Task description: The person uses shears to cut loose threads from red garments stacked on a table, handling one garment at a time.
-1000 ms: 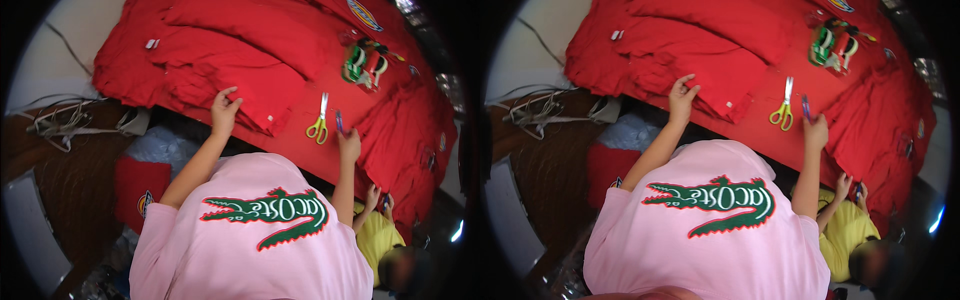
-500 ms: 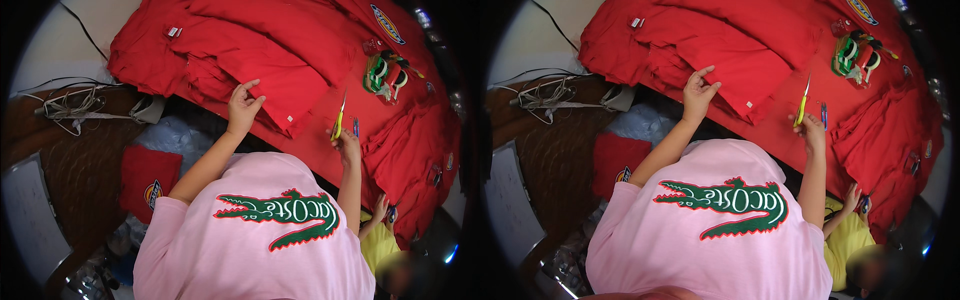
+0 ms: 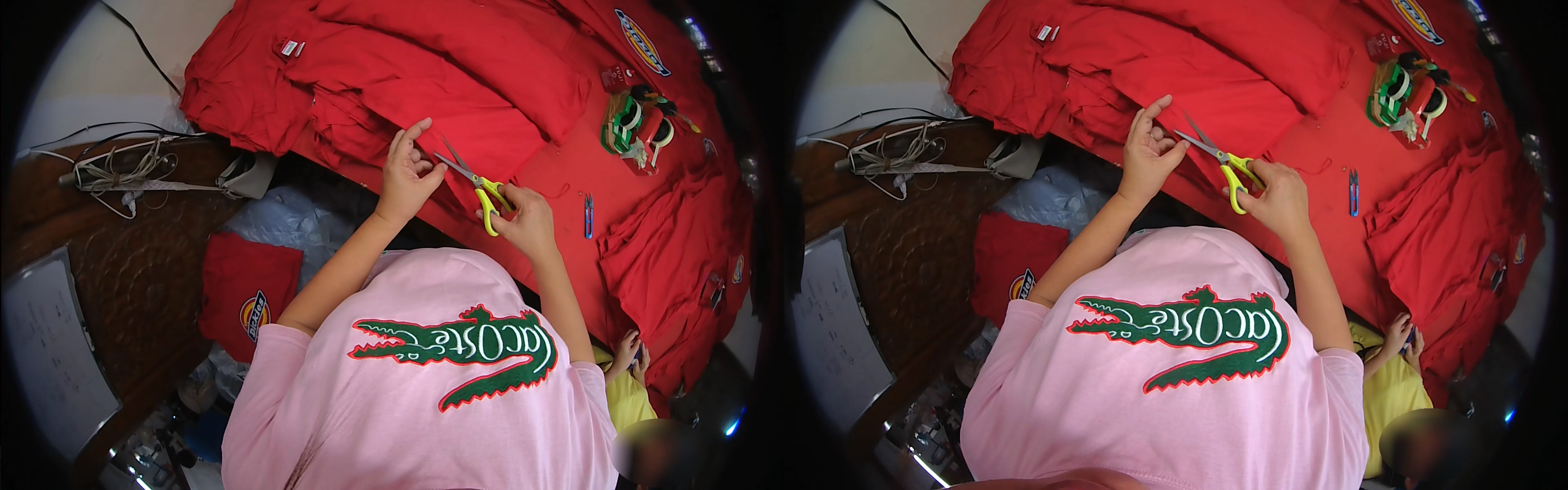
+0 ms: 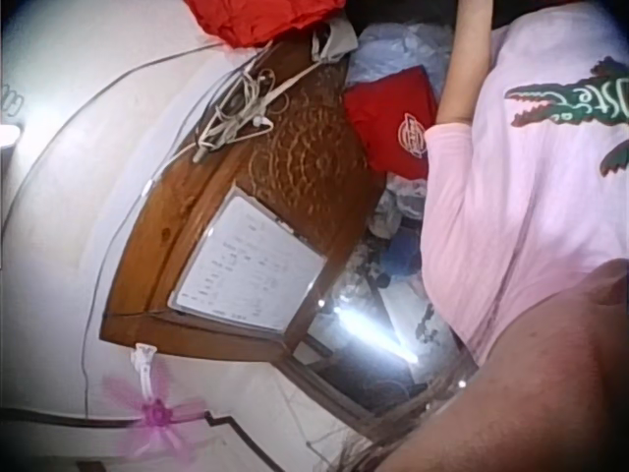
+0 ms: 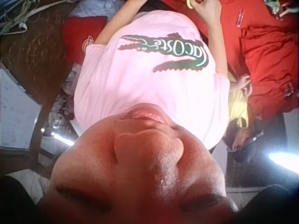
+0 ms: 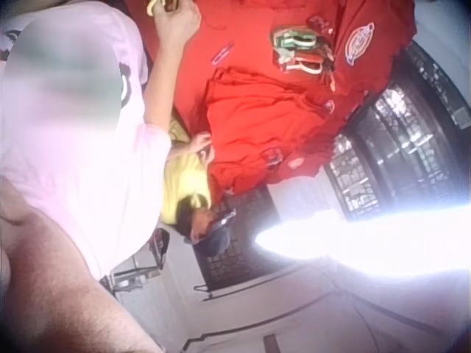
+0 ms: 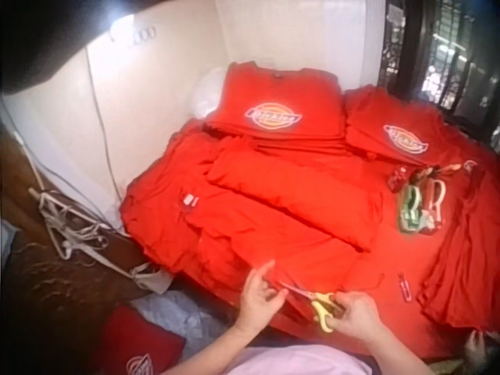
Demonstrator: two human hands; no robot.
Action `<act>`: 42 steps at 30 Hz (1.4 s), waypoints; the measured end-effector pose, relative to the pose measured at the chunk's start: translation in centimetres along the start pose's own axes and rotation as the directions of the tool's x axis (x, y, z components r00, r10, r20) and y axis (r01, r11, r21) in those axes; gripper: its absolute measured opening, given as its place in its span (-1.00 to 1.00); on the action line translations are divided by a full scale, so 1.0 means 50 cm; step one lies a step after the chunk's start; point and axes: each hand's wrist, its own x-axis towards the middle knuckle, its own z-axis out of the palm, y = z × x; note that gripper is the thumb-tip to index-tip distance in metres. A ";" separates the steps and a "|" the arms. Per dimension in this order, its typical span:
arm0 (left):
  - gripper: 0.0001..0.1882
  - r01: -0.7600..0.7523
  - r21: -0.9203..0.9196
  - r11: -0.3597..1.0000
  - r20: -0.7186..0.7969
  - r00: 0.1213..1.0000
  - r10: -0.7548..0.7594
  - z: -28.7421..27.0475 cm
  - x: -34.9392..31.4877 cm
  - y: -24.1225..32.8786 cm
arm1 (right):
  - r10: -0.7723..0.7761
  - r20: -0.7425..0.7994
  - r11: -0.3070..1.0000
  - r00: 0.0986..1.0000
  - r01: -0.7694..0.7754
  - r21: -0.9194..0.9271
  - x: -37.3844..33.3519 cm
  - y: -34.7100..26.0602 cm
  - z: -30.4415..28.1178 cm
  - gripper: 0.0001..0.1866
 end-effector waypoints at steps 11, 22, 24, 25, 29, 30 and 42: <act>-0.15 0.024 0.041 0.999 0.034 0.999 -0.025 -0.010 0.002 0.007 | -0.003 0.088 0.991 0.996 -0.009 0.134 0.033 -0.002 0.017 -0.63; -0.26 -0.029 -0.017 0.999 -0.127 0.992 0.026 -0.014 0.020 -0.033 | -0.011 0.086 0.985 0.996 -0.004 0.172 0.028 0.016 0.032 -0.67; -0.24 0.018 -0.075 0.997 -0.123 0.992 -0.027 -0.009 0.019 -0.016 | -0.081 0.054 0.991 0.995 0.075 0.110 0.043 0.008 0.030 -0.64; -0.23 0.042 -0.103 0.994 -0.119 0.991 -0.054 -0.008 0.018 -0.008 | -0.083 0.046 0.992 0.995 0.078 0.102 0.050 0.001 0.030 -0.63; -0.18 0.048 -0.086 0.995 -0.087 0.995 -0.055 -0.016 0.015 -0.005 | -0.093 0.039 0.991 0.995 0.088 0.096 0.075 -0.010 0.034 -0.58; -0.17 0.049 -0.100 0.994 -0.083 0.995 -0.058 -0.018 0.016 -0.004 | -0.094 0.043 0.991 0.995 0.090 0.101 0.079 -0.010 0.037 -0.58; -0.15 0.061 -0.178 0.982 -0.084 0.994 -0.077 -0.017 0.028 0.004 | 0.014 0.172 0.958 0.985 -0.062 0.279 0.077 0.003 0.049 -0.70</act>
